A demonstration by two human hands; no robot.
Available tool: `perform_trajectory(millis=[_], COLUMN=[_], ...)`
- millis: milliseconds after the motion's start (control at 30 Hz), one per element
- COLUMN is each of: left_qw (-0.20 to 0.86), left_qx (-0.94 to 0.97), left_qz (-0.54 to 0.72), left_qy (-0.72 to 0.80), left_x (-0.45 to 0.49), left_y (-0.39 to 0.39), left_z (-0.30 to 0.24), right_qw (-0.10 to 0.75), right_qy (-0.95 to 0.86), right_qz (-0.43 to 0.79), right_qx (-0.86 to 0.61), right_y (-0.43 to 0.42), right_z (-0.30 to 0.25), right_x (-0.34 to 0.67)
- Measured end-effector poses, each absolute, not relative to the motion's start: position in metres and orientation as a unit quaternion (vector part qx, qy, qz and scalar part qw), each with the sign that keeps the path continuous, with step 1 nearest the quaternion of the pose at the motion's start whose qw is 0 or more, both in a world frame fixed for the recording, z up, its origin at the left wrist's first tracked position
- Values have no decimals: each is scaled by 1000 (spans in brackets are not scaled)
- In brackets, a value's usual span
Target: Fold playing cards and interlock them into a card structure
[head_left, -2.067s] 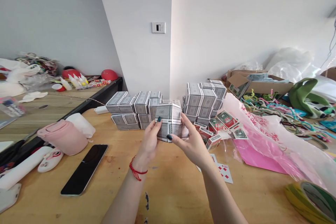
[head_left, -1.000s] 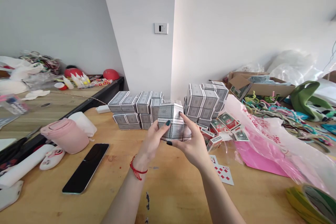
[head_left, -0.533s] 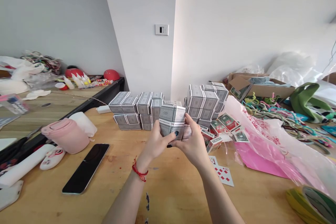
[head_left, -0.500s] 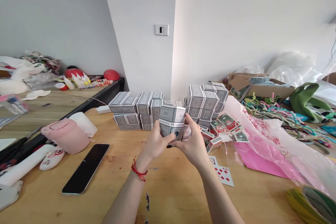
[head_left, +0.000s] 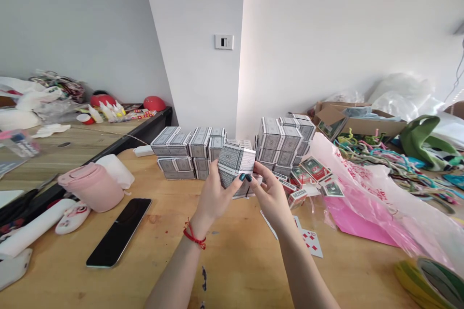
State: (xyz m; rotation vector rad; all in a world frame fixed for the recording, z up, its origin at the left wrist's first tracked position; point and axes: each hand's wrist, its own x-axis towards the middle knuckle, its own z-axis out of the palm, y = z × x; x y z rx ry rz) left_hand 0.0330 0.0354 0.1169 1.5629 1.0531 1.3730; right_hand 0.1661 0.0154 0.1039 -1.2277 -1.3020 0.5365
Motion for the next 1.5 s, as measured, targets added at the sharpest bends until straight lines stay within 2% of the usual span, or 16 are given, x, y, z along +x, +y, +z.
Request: perform_trajectory(millis=[167,900,1033,1233,1500], left_qw=[382,363,413,529,424], left_qx=[636,688,688,686,716], left_qz=[526,468,447,388,438], left_qy=[416,421,396,316,340], left_x=[33,32,26,18,18], left_y=[35,35,36,35,36], left_z=[117,111,113,120,117], right_qw=[600,624,593,569,527], right_qy=[-536,-475,-486,-514,-592], right_qz=[297,299,319,461,482], right_qx=[-514,-543,-558,-447,-374], right_y=[18,22,24,18,14], right_z=[100,96,99,110,108], right_x=[164,167,181,200,190])
